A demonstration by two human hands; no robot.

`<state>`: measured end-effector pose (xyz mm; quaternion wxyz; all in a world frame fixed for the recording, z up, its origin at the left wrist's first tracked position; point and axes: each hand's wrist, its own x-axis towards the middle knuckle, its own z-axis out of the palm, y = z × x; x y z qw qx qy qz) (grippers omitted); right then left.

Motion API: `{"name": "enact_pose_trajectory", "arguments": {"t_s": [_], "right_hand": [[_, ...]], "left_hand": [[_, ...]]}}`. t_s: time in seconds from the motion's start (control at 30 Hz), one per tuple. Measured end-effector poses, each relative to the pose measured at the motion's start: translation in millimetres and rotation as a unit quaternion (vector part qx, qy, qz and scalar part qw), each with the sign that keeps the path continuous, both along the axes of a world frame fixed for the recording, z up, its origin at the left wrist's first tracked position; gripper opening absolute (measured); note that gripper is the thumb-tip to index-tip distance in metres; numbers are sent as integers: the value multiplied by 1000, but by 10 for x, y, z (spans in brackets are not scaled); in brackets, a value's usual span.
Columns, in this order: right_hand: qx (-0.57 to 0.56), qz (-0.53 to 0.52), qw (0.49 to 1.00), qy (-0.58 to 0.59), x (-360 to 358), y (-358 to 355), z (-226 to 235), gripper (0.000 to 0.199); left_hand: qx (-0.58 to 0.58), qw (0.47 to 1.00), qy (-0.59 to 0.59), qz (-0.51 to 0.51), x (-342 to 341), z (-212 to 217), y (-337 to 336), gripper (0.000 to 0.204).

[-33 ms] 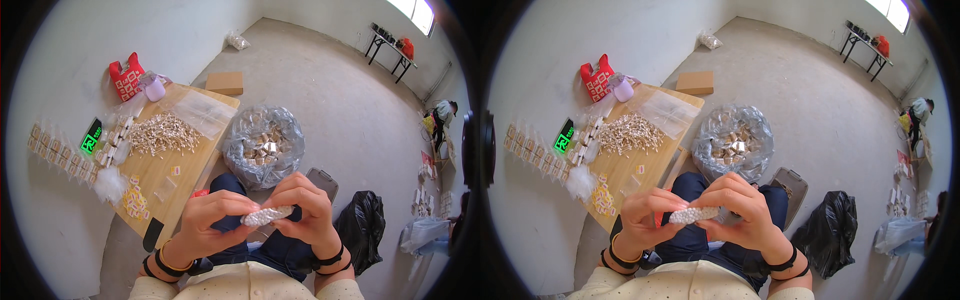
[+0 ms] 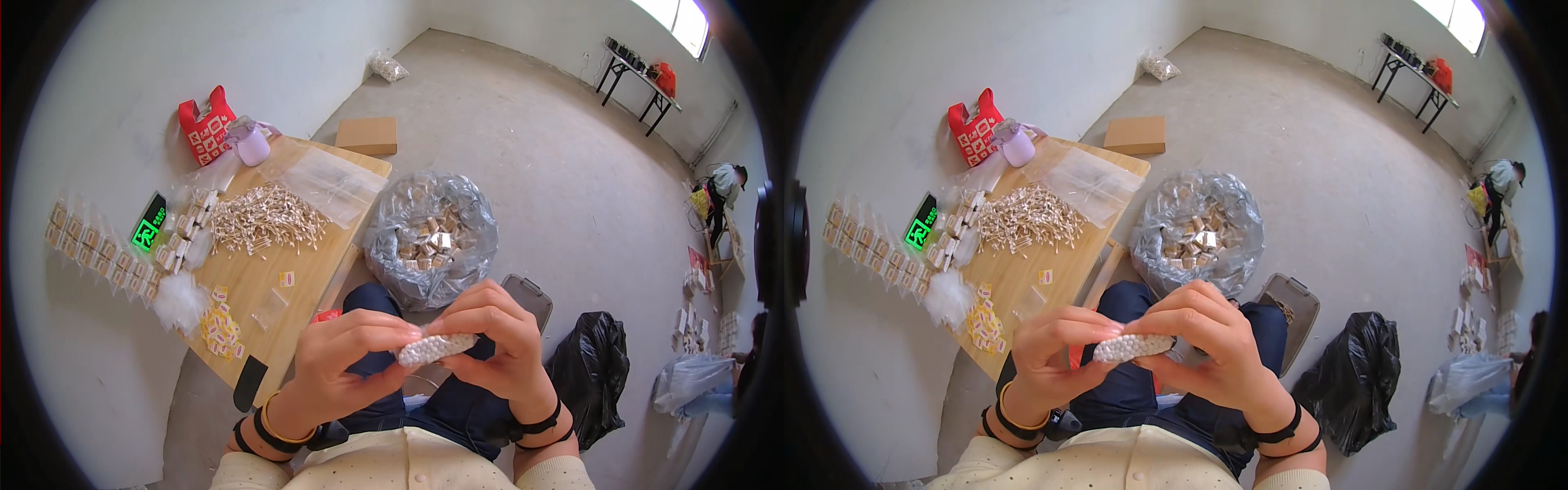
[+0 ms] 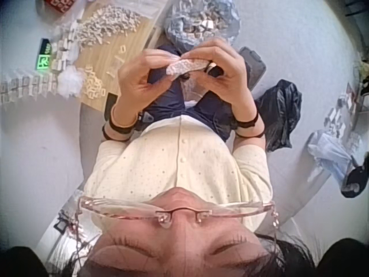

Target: The person sits on the floor and repeatedly picks up bundles of cotton swabs from a large plastic bag. They place the swabs into small clear plastic bags, seal them, and then place a yellow label on the package. The finished packages are set aside on a wooden table.

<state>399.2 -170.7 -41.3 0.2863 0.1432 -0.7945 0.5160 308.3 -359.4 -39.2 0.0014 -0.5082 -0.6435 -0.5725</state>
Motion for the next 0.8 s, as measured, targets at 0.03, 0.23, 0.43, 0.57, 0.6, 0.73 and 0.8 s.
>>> {"name": "enact_pose_trajectory", "arguments": {"t_s": [0.03, 0.23, 0.43, 0.57, 0.6, 0.73, 0.8], "right_hand": [[25, -26, 999, 10, -5, -28, 14, 31], [38, -42, 998, 30, 5, -26, -11, 31], [-72, 47, 996, 0, -8, 3, -95, 32], [-17, 19, 999, 41, -16, -9, -81, 31], [12, 5, 999, 48, -14, -15, -65, 32], [73, -21, 995, 59, -3, -18, -30, 35], [61, -19, 997, 47, 6, -7, -35, 37]], "left_hand": [[-16, 998, 48, 38, 8, 15, -7, 31], [-24, 992, 112, 60, 39, 43, 14, 29], [9, 999, 5, -51, -30, -34, 6, 27], [10, 998, 41, -42, -37, -68, 12, 28], [6, 998, 49, -30, -24, -57, 17, 29], [10, 996, 85, 8, 4, -64, 20, 32], [16, 995, 98, 10, -8, -79, 10, 34]]}}
